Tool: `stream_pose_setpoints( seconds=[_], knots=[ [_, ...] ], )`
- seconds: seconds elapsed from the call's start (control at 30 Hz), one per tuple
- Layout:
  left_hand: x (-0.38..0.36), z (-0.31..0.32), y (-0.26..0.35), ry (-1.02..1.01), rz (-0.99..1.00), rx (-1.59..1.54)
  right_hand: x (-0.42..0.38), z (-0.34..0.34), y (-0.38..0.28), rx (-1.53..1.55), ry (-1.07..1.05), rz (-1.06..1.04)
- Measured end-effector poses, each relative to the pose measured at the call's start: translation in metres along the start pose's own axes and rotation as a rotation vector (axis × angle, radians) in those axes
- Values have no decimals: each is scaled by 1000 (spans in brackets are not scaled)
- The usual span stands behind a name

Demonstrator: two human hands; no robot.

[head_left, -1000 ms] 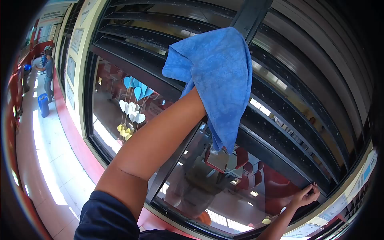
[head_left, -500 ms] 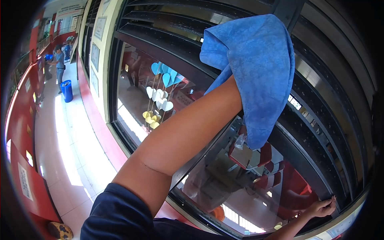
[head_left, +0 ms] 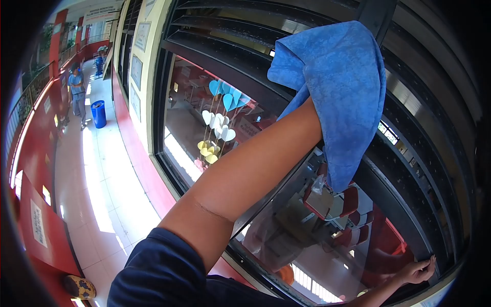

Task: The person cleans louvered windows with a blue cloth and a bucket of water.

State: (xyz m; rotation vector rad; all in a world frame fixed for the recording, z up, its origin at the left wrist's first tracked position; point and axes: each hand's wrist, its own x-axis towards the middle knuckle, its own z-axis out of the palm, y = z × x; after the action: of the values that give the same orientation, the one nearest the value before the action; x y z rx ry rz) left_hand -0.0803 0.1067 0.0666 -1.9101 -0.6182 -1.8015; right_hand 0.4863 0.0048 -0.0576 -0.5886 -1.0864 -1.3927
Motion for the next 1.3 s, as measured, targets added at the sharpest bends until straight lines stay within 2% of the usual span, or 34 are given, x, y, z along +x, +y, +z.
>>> stream_pose_setpoints(
  seconds=[0.73, 0.83, 0.93, 1.3],
  knots=[
    [-1, 10, -13, -36, -1, -22, 7, -1, -12, -33, -15, -19],
    [0, -20, 6, -78, -27, -51, 5, -1, -9, -38, -9, -36],
    [15, -36, 17, -109, -13, -34, 5, -2, -12, -63, -20, -26],
    [57, -20, 29, -127, 62, 28, 2, -4, -12, -9, -23, 11]
  ],
)
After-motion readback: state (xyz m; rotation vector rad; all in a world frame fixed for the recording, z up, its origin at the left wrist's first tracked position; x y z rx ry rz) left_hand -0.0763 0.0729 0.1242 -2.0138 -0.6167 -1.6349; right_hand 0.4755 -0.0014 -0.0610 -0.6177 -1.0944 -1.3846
